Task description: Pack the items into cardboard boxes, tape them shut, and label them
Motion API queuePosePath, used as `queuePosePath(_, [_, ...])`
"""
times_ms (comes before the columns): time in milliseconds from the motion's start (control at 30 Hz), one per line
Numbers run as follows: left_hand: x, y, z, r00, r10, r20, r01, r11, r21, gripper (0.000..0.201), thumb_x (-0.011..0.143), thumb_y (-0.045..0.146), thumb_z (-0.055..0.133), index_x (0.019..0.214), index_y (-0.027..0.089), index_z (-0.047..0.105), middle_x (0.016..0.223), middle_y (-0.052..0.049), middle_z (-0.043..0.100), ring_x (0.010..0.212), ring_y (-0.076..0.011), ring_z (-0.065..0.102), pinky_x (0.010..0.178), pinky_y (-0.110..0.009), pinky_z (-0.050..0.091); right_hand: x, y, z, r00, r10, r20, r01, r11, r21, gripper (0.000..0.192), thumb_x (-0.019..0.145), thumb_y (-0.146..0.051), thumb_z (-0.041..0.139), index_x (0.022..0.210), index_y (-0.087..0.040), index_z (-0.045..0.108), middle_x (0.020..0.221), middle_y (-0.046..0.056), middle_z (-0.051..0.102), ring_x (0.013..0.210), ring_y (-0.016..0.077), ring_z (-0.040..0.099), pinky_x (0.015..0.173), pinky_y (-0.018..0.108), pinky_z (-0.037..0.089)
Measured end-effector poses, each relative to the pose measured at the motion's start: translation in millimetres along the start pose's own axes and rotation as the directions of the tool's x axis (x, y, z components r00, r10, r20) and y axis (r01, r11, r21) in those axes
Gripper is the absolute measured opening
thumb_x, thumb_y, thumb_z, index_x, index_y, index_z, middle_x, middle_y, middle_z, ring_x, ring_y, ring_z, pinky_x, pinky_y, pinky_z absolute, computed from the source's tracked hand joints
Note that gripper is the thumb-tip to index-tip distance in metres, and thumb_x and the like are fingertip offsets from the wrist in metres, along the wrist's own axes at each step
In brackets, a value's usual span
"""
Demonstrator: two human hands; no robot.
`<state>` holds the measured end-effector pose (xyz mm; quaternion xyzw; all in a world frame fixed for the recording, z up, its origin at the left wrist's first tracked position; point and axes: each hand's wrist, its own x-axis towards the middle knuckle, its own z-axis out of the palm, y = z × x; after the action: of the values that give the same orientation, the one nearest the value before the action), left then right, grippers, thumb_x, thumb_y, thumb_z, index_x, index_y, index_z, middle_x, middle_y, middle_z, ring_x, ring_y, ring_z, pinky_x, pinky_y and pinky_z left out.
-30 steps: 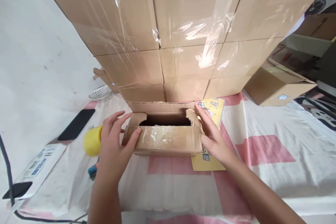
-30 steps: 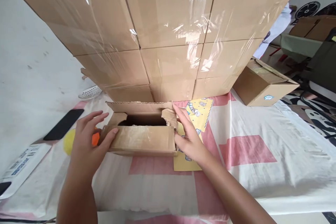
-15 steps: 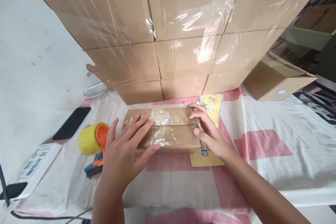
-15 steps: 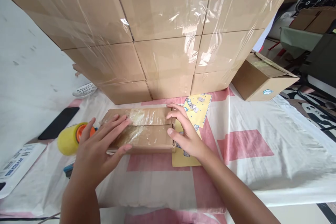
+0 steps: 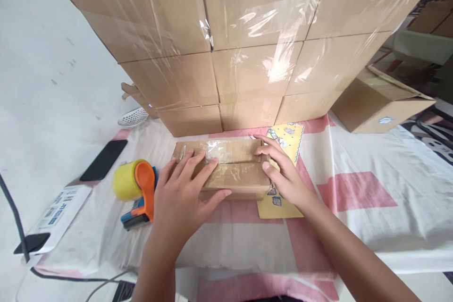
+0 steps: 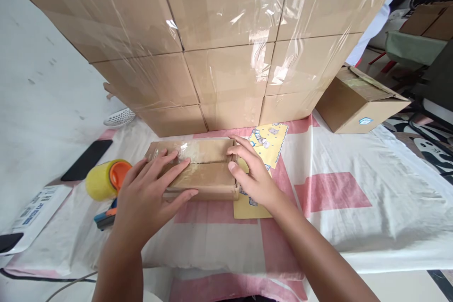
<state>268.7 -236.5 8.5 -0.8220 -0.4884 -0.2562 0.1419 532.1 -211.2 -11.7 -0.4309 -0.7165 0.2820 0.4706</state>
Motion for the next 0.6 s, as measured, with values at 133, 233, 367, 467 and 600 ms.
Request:
queuePosePath(133, [-1.0,1.5,-0.2,0.999,-0.031,-0.015,0.030,0.999,-0.029,0.057,0.088,0.057,0.069,0.137,0.029,0.066,0.146,-0.010,0.062,0.133,-0.0368,0.059,0.116,-0.053,0.034,-6.4,9.0,4.1,1.000,-0.005,-0.005,0.005,0.999,0.040,0.032,0.104,-0.052,0.046,0.122,-0.030,0.061,0.149,0.010,0.050,0.151,0.0306,0.037,0.118,0.052,0.039])
queuePosePath(233, [-3.3,2.2,-0.8,0.998,-0.059,-0.029,0.057,0.996,-0.064,0.064,0.087,0.056,0.071,0.143,0.030,0.060,0.148,-0.009,0.061,0.134,-0.0363,0.058,0.119,-0.053,0.030,-9.5,10.1,5.9,0.999,-0.043,-0.020,0.044,0.998,0.039,0.035,0.105,-0.052,0.043,0.129,-0.032,0.060,0.156,0.009,0.044,0.151,0.0299,0.038,0.120,0.054,0.036])
queuePosePath(367, [-6.0,4.2,-1.1,0.996,-0.036,-0.077,0.033,0.999,-0.041,0.062,0.087,0.054,0.072,0.142,0.027,0.059,0.144,-0.009,0.064,0.138,-0.0358,0.055,0.123,-0.055,0.024,-10.4,7.6,4.4,0.991,-0.117,-0.059,0.118,0.993,0.022,0.039,0.105,-0.051,0.043,0.138,-0.034,0.057,0.159,0.009,0.040,0.151,0.0298,0.038,0.121,0.058,0.034])
queuePosePath(467, [-7.4,4.6,-3.1,0.993,-0.044,-0.107,0.041,0.999,-0.031,0.056,0.088,0.049,0.072,0.139,0.029,0.060,0.143,-0.009,0.064,0.138,-0.0354,0.054,0.122,-0.055,0.025,-11.0,5.0,1.9,0.989,-0.132,-0.066,0.132,0.991,0.003,0.041,0.105,-0.051,0.043,0.141,-0.035,0.055,0.159,0.008,0.041,0.151,0.0296,0.038,0.121,0.059,0.035])
queuePosePath(600, [-15.1,-8.9,-13.0,0.965,-0.146,-0.218,0.147,0.989,-0.015,0.050,0.088,0.043,0.073,0.134,0.030,0.061,0.144,-0.011,0.063,0.137,-0.0370,0.054,0.118,-0.058,0.033,-12.7,2.2,0.4,0.980,-0.164,-0.108,0.164,0.986,-0.007,0.042,0.105,-0.050,0.043,0.143,-0.035,0.053,0.158,0.009,0.043,0.150,0.0295,0.038,0.120,0.059,0.036])
